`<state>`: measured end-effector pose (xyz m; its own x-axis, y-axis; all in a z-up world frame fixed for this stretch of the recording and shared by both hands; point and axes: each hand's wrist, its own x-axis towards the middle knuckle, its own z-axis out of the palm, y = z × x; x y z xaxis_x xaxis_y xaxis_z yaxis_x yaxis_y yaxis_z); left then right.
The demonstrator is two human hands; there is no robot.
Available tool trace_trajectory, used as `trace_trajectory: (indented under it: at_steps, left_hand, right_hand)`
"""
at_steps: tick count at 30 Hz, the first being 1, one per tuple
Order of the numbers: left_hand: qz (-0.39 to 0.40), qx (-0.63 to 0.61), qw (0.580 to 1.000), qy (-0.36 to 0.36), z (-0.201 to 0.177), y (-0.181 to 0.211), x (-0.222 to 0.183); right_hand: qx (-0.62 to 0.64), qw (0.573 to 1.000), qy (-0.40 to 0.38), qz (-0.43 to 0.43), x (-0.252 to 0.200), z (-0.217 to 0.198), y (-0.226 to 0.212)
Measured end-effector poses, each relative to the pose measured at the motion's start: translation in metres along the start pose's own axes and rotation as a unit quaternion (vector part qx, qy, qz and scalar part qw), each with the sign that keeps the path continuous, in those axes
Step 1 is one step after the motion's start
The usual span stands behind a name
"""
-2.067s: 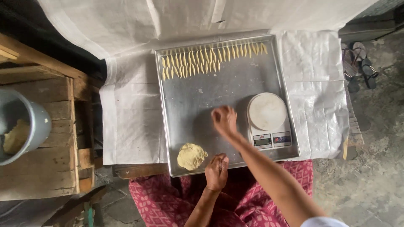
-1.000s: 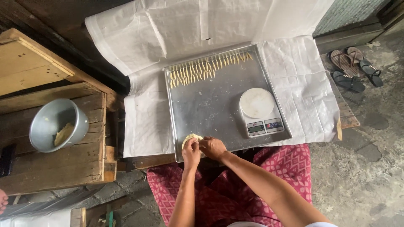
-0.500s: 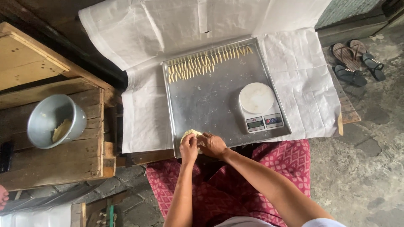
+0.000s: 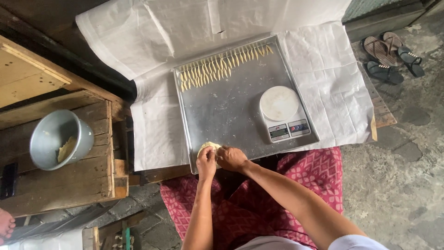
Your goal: Rolling small pieces of dough into thin sticks and arranging them on a metal tray.
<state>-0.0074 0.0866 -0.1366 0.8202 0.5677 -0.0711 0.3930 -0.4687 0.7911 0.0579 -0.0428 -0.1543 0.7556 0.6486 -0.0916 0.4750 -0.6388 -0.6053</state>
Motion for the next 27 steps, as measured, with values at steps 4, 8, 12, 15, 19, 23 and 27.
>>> trace_trajectory:
  at_steps: [4,8,12,15,19,23,27]
  left_hand:
    - [-0.004,-0.002,1.0,0.002,0.0,-0.002,0.001]
    - [-0.004,-0.005,1.0,0.002,0.001,0.0,-0.001]
    - [-0.011,-0.007,1.0,-0.001,0.0,0.001,0.0]
    - [-0.002,0.004,1.0,0.0,0.001,0.0,-0.001]
    - [-0.001,0.011,1.0,0.002,0.002,-0.001,-0.001]
    - [-0.001,0.003,1.0,0.003,0.002,0.002,-0.001]
    - [0.004,0.008,1.0,0.005,0.004,0.0,0.001]
  right_hand:
    - [0.073,0.997,0.006,0.015,0.002,0.006,0.006]
    - [0.137,0.99,-0.016,-0.011,-0.002,-0.012,0.001]
    - [0.153,0.988,0.005,0.003,0.002,-0.01,-0.002]
    - [0.156,0.988,-0.004,0.023,0.002,-0.007,0.001]
    - [0.167,0.985,-0.023,0.025,0.0,-0.014,0.0]
    - [0.176,0.984,-0.014,0.001,0.006,-0.012,0.0]
    - [0.184,0.983,-0.022,0.017,0.006,-0.006,0.006]
